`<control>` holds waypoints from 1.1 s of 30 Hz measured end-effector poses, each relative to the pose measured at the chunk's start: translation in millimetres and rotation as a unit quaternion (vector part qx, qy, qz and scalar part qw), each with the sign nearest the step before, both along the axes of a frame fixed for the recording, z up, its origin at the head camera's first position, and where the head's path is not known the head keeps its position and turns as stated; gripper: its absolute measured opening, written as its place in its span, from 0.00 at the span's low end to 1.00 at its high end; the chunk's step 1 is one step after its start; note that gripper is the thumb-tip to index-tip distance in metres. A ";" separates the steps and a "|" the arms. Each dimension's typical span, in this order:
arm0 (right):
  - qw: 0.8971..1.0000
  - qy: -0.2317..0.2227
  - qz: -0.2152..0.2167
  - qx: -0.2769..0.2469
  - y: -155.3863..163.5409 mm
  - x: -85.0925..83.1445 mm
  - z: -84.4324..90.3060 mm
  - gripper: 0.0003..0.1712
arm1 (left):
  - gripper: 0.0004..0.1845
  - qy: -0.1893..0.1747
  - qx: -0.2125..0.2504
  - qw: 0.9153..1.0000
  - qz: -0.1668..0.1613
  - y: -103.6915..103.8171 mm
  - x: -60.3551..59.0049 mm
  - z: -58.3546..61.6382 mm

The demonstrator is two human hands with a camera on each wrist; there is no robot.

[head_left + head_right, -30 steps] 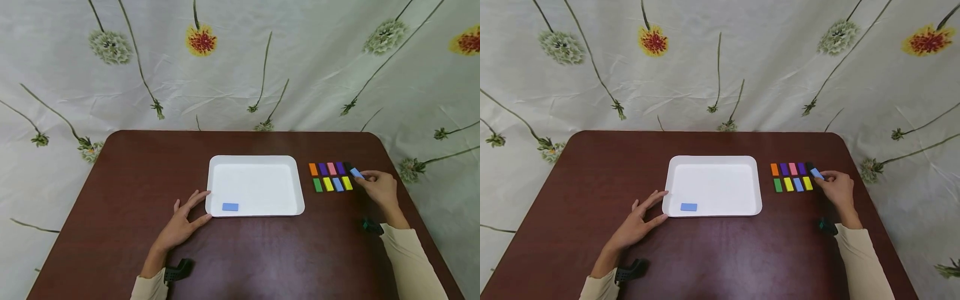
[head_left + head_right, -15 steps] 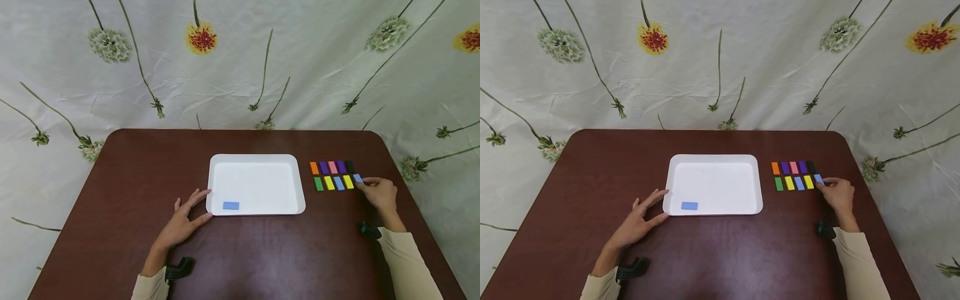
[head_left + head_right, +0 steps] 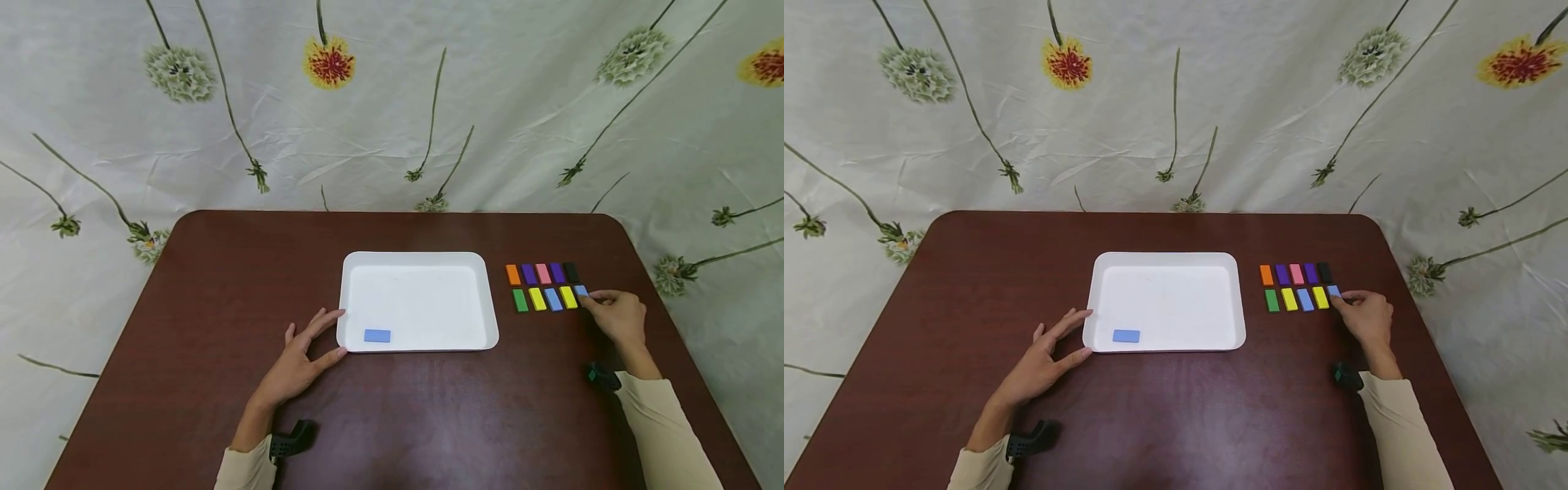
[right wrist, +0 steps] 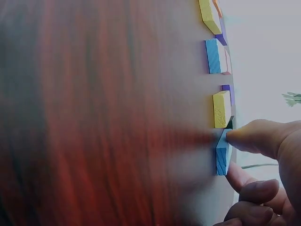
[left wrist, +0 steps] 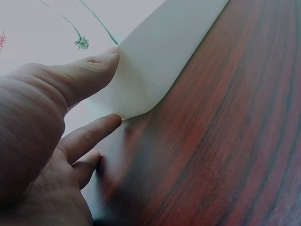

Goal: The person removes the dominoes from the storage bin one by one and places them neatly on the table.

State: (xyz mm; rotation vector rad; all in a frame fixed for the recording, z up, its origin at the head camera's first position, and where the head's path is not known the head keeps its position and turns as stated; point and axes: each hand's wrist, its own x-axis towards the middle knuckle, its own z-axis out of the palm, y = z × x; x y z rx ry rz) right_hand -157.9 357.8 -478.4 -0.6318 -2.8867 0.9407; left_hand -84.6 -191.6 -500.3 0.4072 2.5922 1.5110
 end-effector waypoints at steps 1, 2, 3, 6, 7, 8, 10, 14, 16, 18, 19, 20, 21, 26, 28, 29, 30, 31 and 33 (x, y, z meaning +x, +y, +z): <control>1.000 -0.002 -0.002 0.000 0.0 -0.3 0.2 0.28 | 0.35 -0.001 0.000 1.000 0.000 -0.1 0.1 -0.3; 1.000 -0.004 -0.004 -0.001 0.0 -0.4 0.7 0.28 | 0.35 -0.003 0.000 1.000 0.001 0.0 0.4 -0.3; 1.000 -0.005 -0.004 -0.002 0.3 -0.5 1.2 0.29 | 0.35 -0.005 0.000 1.000 0.002 0.0 0.6 -0.3; 1.000 0.006 0.001 -0.002 1.4 -0.7 5.0 0.29 | 0.35 -0.010 0.002 1.000 0.003 0.2 1.2 -0.4; 1.000 0.016 0.007 0.001 1.5 -1.0 6.8 0.28 | 0.35 -0.011 0.003 1.000 0.003 0.3 1.3 -0.6; 0.999 0.029 0.016 0.004 0.9 -1.3 8.9 0.27 | 0.35 -0.011 0.003 1.000 0.003 0.3 1.4 -0.8; 0.997 0.062 0.044 0.012 -1.6 -2.9 13.8 0.24 | 0.35 -0.010 0.004 1.000 0.004 0.1 1.7 -1.2; 0.981 0.115 0.155 0.007 -15.9 -10.0 26.2 0.18 | 0.34 -0.010 0.002 1.000 0.004 -0.3 2.4 -1.3; 0.968 0.115 0.225 -0.009 -27.9 -15.1 33.7 0.16 | 0.34 -0.010 0.002 1.000 0.004 -0.5 2.7 -0.7; 0.952 0.101 0.289 -0.026 -43.5 -20.9 41.1 0.15 | 0.34 -0.010 0.003 1.000 0.003 -0.9 2.7 -0.2; 0.943 0.093 0.317 -0.033 -52.1 -23.8 44.7 0.14 | 0.34 -0.009 0.002 1.000 0.004 -0.9 2.5 0.2; 0.935 0.086 0.342 -0.043 -60.6 -26.9 47.8 0.14 | 0.35 -0.009 0.000 1.000 0.004 -0.9 2.2 0.5; 0.926 0.083 0.366 -0.047 -69.4 -29.9 50.7 0.13 | 0.34 -0.009 -0.001 1.000 0.004 -1.0 1.8 0.8; 0.877 0.083 0.468 -0.075 -112.0 -44.4 60.1 0.11 | 0.34 -0.004 -0.004 1.000 0.003 -0.7 -0.8 1.5; 0.855 0.076 0.507 -0.075 -130.5 -48.7 62.5 0.12 | 0.34 -0.001 -0.001 1.000 0.002 -0.8 -1.4 1.1; 0.844 0.067 0.526 -0.077 -139.8 -50.4 63.3 0.12 | 0.33 0.000 0.000 1.000 0.002 -0.7 -1.5 0.8; 0.833 0.057 0.544 -0.076 -149.1 -51.7 64.2 0.13 | 0.33 0.000 0.001 1.000 0.002 -0.7 -1.5 0.5; 0.823 0.044 0.561 -0.075 -158.3 -52.6 64.9 0.14 | 0.33 -0.001 0.002 1.000 0.002 -0.6 -1.4 0.2; 0.800 0.017 0.595 -0.071 -175.9 -54.3 65.2 0.15 | 0.34 -0.001 0.003 1.000 0.002 -0.8 -0.8 -0.5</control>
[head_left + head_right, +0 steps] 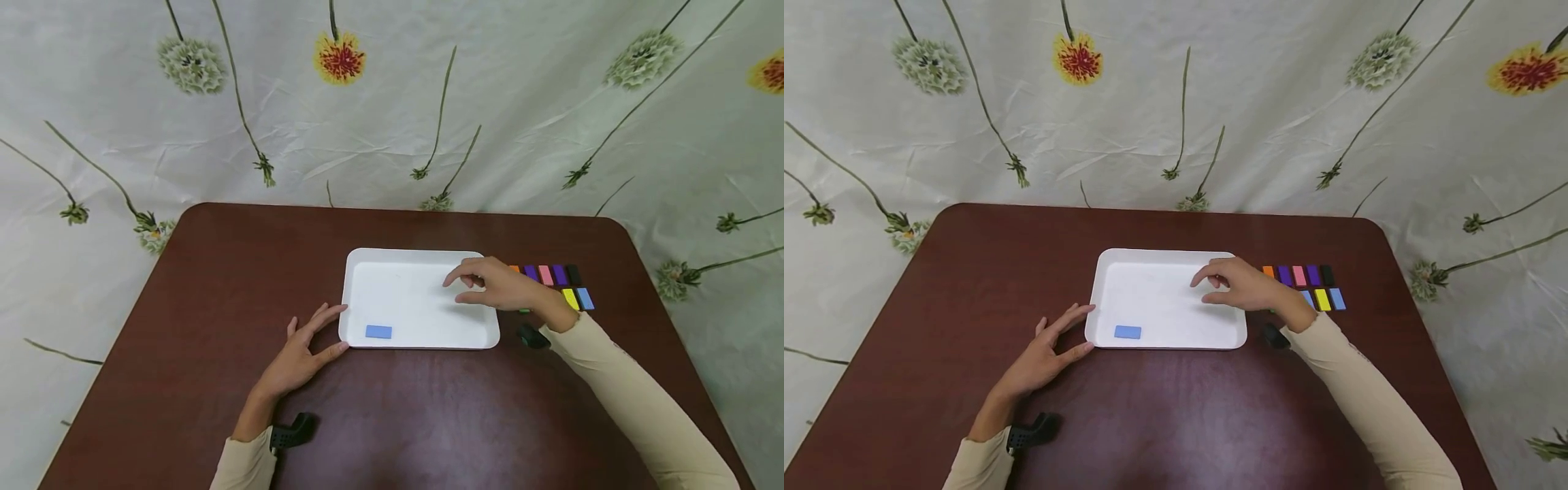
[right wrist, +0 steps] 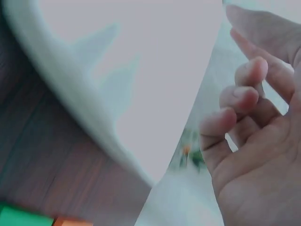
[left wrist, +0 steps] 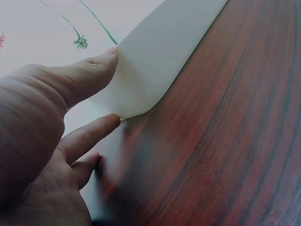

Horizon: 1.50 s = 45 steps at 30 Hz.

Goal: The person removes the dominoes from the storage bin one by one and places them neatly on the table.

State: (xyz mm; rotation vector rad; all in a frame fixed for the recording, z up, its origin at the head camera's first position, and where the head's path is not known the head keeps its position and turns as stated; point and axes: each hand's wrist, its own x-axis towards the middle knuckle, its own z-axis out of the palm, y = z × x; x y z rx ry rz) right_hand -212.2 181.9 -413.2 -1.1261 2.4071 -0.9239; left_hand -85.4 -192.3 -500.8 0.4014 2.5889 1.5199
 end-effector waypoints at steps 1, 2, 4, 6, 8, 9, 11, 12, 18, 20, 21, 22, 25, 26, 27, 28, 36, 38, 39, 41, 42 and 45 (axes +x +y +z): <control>1.000 -0.010 0.021 0.011 -8.3 -0.7 0.0 0.15 | 0.34 -0.001 0.000 1.000 0.001 -0.1 0.0 0.0; 0.999 -0.021 0.041 0.022 -16.2 -1.5 -0.3 0.15 | 0.34 -0.002 0.000 1.000 0.001 -0.1 0.0 0.1; 0.995 -0.041 0.077 0.045 -31.5 -3.0 -0.3 0.15 | 0.34 -0.003 0.001 1.000 0.000 -0.8 -0.4 0.3; 0.990 -0.057 0.107 0.066 -45.6 -5.4 -1.0 0.15 | 0.34 -0.004 0.001 1.000 -0.001 -1.7 -0.8 0.8; 0.986 -0.069 0.128 0.081 -59.2 -8.5 -2.6 0.15 | 0.34 -0.007 0.000 1.000 0.000 -2.8 -1.1 1.1; 0.984 -0.073 0.137 0.086 -65.8 -10.1 -3.3 0.14 | 0.34 -0.008 0.000 1.000 0.000 -3.3 -1.3 1.0; 0.981 -0.076 0.156 0.090 -78.8 -13.7 -6.1 0.14 | 0.35 -0.011 -0.002 1.000 0.003 -3.8 -1.3 1.1; 0.979 -0.078 0.164 0.092 -85.1 -15.3 -7.3 0.14 | 0.35 -0.011 -0.004 1.000 0.003 -4.0 -1.4 0.9; 0.968 -0.101 0.208 0.098 -115.5 -21.3 -18.3 0.18 | 0.35 -0.002 -0.006 1.000 0.002 -2.7 -2.9 -0.4; 0.964 -0.116 0.218 0.101 -123.3 -21.2 -22.3 0.22 | 0.34 0.001 -0.005 1.000 0.002 -2.0 -3.0 -0.3; 0.962 -0.124 0.220 0.105 -127.0 -20.4 -24.6 0.24 | 0.34 0.001 -0.004 1.000 0.001 -1.7 -2.9 0.0; 0.960 -0.133 0.222 0.111 -130.7 -19.4 -26.5 0.26 | 0.34 0.001 -0.005 1.000 0.001 -1.4 -2.7 0.1; 0.953 -0.160 0.222 0.131 -139.4 -15.4 -30.8 0.30 | 0.34 0.004 -0.001 1.000 -0.001 -0.5 -2.1 1.0; 0.951 -0.164 0.221 0.138 -141.2 -14.1 -31.9 0.30 | 0.35 0.004 0.000 1.000 -0.003 -0.1 -2.0 1.5; 0.950 -0.168 0.219 0.143 -142.4 -13.1 -33.2 0.31 | 0.35 0.004 0.000 1.000 -0.003 0.3 -1.8 1.7; 0.950 -0.171 0.217 0.147 -143.0 -12.4 -33.9 0.31 | 0.35 0.005 0.000 1.000 -0.004 0.7 -1.6 1.7; 0.952 -0.167 0.195 0.166 -140.7 -11.6 -36.7 0.32 | 0.33 0.011 0.002 1.000 -0.001 1.8 -1.0 0.9; 0.952 -0.168 0.193 0.168 -140.0 -11.2 -37.4 0.32 | 0.33 0.010 0.002 1.000 -0.002 1.5 -1.1 0.6; 0.952 -0.166 0.193 0.168 -139.9 -11.0 -37.7 0.32 | 0.33 0.010 0.003 1.000 -0.003 1.4 -1.1 0.5; 0.953 -0.162 0.195 0.166 -139.7 -10.2 -38.4 0.32 | 0.33 0.006 0.003 1.000 -0.004 1.0 -0.8 0.7; 0.953 -0.159 0.196 0.165 -139.7 -9.8 -38.8 0.32 | 0.34 0.004 0.003 1.000 -0.003 0.6 -0.6 0.4; 0.955 -0.146 0.197 0.165 -139.6 -8.7 -38.5 0.31 | 0.34 0.001 0.002 1.000 -0.001 -0.4 -0.1 -0.4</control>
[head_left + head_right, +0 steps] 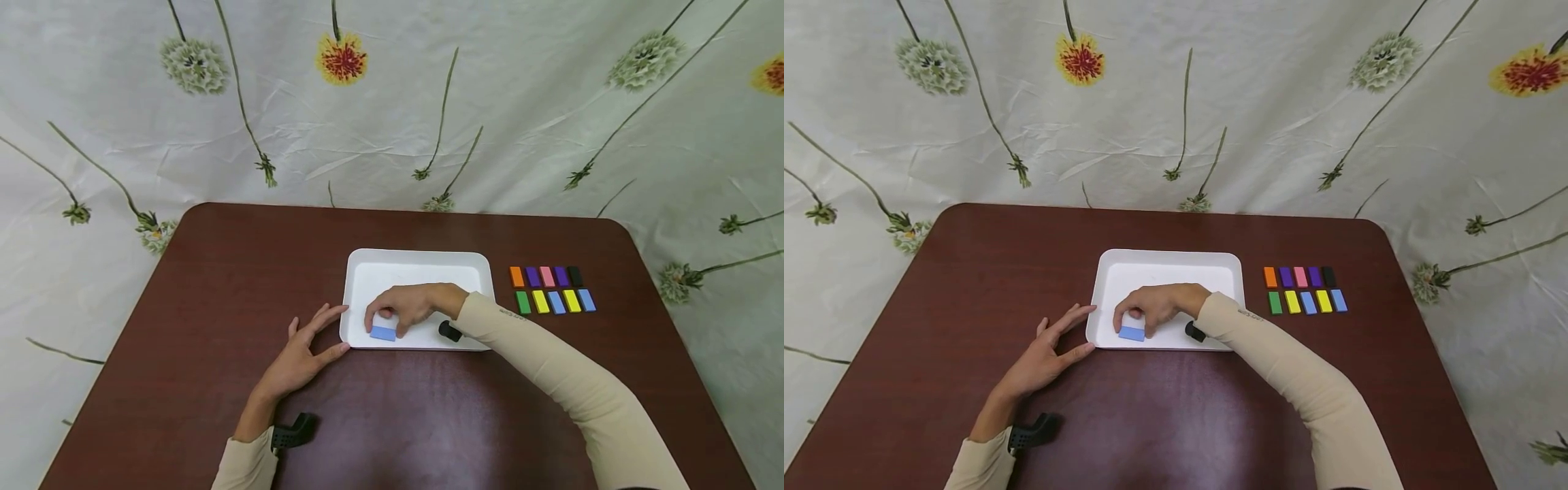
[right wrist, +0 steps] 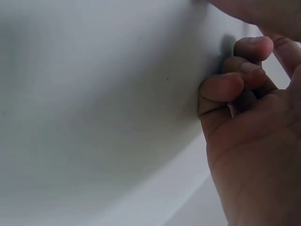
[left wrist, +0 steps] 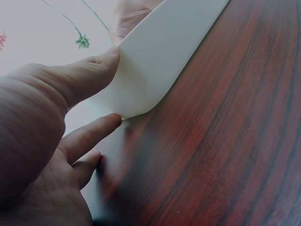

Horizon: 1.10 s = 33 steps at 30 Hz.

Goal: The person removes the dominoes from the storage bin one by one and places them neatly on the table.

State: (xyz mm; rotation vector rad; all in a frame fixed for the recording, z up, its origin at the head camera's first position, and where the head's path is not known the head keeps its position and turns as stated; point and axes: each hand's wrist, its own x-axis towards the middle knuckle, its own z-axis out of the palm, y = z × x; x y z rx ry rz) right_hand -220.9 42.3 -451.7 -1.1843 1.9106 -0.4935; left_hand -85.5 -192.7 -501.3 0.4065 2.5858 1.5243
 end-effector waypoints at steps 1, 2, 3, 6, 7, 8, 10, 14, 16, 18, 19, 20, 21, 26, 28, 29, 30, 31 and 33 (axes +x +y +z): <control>1.000 0.005 0.000 -0.003 0.1 0.4 0.5 0.31 | 0.34 -0.001 0.000 1.000 0.001 -0.5 0.1 -0.1; 1.000 0.010 -0.001 -0.005 0.2 0.6 0.8 0.30 | 0.34 -0.001 -0.001 1.000 0.001 -0.8 0.1 -0.3; 1.000 0.015 -0.002 -0.007 0.6 0.7 1.1 0.30 | 0.34 -0.001 -0.001 1.000 0.002 -1.1 0.1 -0.4; 0.999 0.028 -0.007 -0.021 3.4 0.2 1.8 0.28 | 0.34 0.003 0.000 1.000 0.001 -1.0 -0.4 -1.0; 0.999 0.029 -0.008 -0.028 4.6 -0.4 2.3 0.28 | 0.34 0.002 0.001 1.000 0.001 -1.0 -0.6 -1.2; 0.999 0.032 -0.008 -0.033 6.0 -1.1 3.0 0.27 | 0.34 0.003 0.001 1.000 0.000 -1.0 -0.8 -1.2; 0.998 0.032 -0.013 -0.047 9.4 -2.9 5.6 0.26 | 0.34 0.002 -0.001 1.000 0.001 -0.8 -0.9 -1.0; 0.997 0.028 -0.028 -0.061 19.5 -8.1 14.1 0.25 | 0.34 0.000 -0.005 1.000 0.003 -0.5 -0.4 -0.2; 0.997 0.022 -0.044 -0.067 27.4 -11.7 18.2 0.24 | 0.34 -0.001 -0.007 1.000 0.004 -0.4 -0.1 0.2; 0.995 0.017 -0.063 -0.076 37.6 -15.9 22.7 0.24 | 0.34 -0.002 -0.007 1.000 0.005 -0.5 0.2 0.7; 0.994 0.014 -0.072 -0.083 43.5 -18.3 24.9 0.24 | 0.34 -0.002 -0.006 1.000 0.005 -0.5 0.4 0.8; 0.993 0.013 -0.080 -0.090 49.5 -20.9 27.1 0.24 | 0.34 -0.002 -0.004 1.000 0.005 -0.4 0.7 0.9; 0.991 0.012 -0.087 -0.098 55.9 -23.4 29.7 0.24 | 0.34 -0.002 -0.003 1.000 0.005 -0.3 0.9 1.0; 0.984 0.018 -0.134 -0.114 92.1 -35.0 44.4 0.25 | 0.35 -0.001 0.000 1.000 0.001 0.2 1.1 0.9; 0.981 0.021 -0.155 -0.119 109.1 -38.7 50.1 0.26 | 0.35 0.000 0.000 1.000 0.001 0.2 1.1 1.0; 0.978 0.023 -0.166 -0.123 118.2 -40.4 52.6 0.26 | 0.35 0.000 0.000 1.000 0.001 0.1 1.2 1.2; 0.976 0.026 -0.177 -0.126 128.1 -41.8 54.8 0.26 | 0.35 0.000 0.001 1.000 0.001 0.0 1.1 1.3; 0.973 0.029 -0.188 -0.132 138.1 -43.2 56.7 0.26 | 0.35 -0.001 0.000 1.000 0.001 -0.1 1.2 1.6; 0.967 0.039 -0.208 -0.143 159.3 -45.1 59.7 0.26 | 0.35 -0.001 0.001 1.000 0.000 -0.2 1.2 2.1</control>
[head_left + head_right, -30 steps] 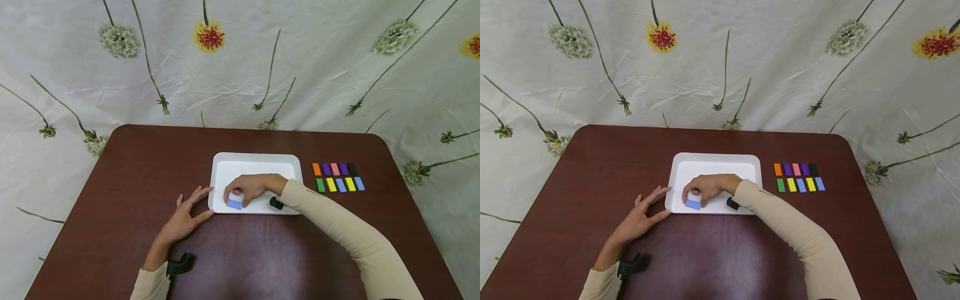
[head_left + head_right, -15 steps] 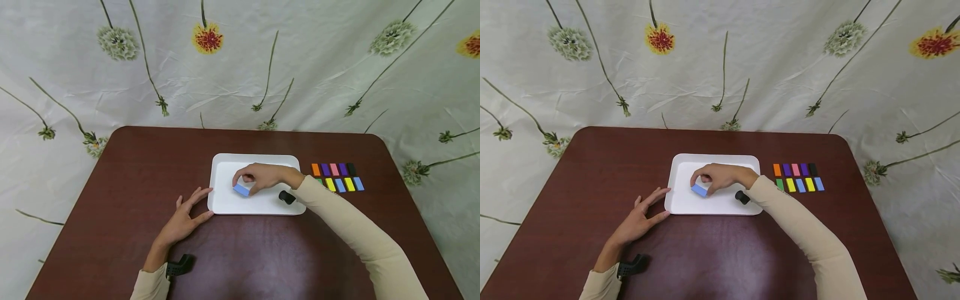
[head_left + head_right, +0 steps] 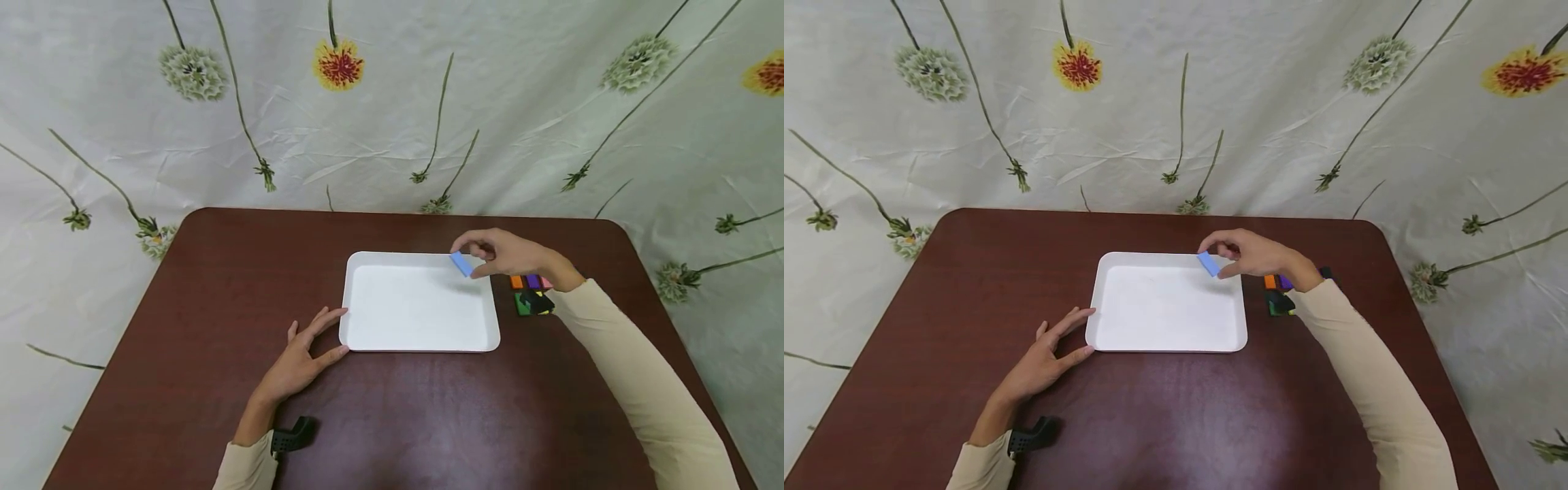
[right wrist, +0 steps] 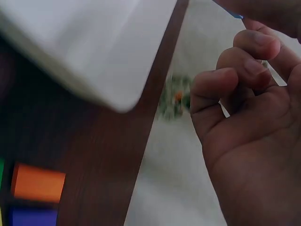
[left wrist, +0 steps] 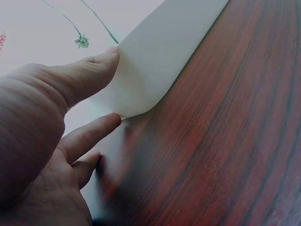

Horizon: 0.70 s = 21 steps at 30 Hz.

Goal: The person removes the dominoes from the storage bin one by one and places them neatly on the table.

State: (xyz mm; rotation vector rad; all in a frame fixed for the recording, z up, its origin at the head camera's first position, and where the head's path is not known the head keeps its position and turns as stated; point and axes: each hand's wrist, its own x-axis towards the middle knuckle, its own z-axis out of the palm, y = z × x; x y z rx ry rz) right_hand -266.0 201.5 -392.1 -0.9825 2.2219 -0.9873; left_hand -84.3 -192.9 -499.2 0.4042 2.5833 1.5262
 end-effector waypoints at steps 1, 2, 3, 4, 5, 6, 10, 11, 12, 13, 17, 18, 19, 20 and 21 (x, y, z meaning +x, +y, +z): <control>1.000 0.002 -0.013 -0.004 11.0 -0.8 0.7 0.25 | 0.35 -0.001 0.001 1.000 0.000 0.1 0.0 0.2; 1.000 0.009 -0.026 -0.005 22.5 -1.8 0.2 0.25 | 0.35 -0.001 0.001 1.000 -0.001 0.2 0.0 0.3; 0.999 0.012 -0.038 -0.006 33.9 -2.3 -0.2 0.25 | 0.35 -0.001 0.001 1.000 -0.001 0.3 0.0 0.3; 0.998 0.017 -0.053 -0.004 44.6 -2.4 -0.2 0.25 | 0.35 -0.001 0.001 1.000 -0.001 0.4 -0.1 0.4; 0.998 0.019 -0.066 -0.001 55.2 -2.3 -0.8 0.25 | 0.35 -0.001 0.002 1.000 -0.001 0.5 -0.1 0.6; 0.996 0.020 -0.083 0.006 65.5 -1.6 -1.4 0.25 | 0.35 -0.001 0.001 1.000 -0.001 0.4 -0.1 0.6; 0.989 0.025 -0.145 0.030 102.5 4.1 -5.3 0.24 | 0.34 -0.003 -0.002 1.000 0.000 -0.4 0.6 -0.6; 0.987 0.026 -0.157 0.033 110.8 5.8 -6.7 0.24 | 0.34 -0.004 -0.003 1.000 0.000 -0.6 0.9 -0.9; 0.984 0.029 -0.169 0.038 118.9 7.5 -8.0 0.24 | 0.34 -0.006 -0.004 1.000 0.000 -0.9 1.2 -1.3; 0.983 0.031 -0.178 0.041 126.8 9.0 -9.5 0.24 | 0.34 -0.007 -0.005 1.000 0.000 -0.9 1.4 -1.6; 0.975 0.038 -0.212 0.053 156.7 12.8 -16.7 0.25 | 0.34 -0.011 -0.007 1.000 -0.002 -0.4 1.2 -2.1; 0.973 0.041 -0.218 0.059 163.9 13.2 -19.0 0.26 | 0.34 -0.012 -0.007 1.000 -0.002 -0.4 1.1 -2.1; 0.971 0.041 -0.227 0.065 170.7 13.4 -21.7 0.26 | 0.34 -0.012 -0.006 1.000 -0.001 -0.3 0.9 -1.9; 0.969 0.041 -0.234 0.071 177.0 13.6 -24.3 0.27 | 0.34 -0.012 -0.006 1.000 -0.001 -0.2 0.8 -1.7; 0.966 0.036 -0.244 0.076 183.1 14.0 -27.3 0.27 | 0.34 -0.011 -0.006 1.000 0.000 -0.1 0.7 -1.5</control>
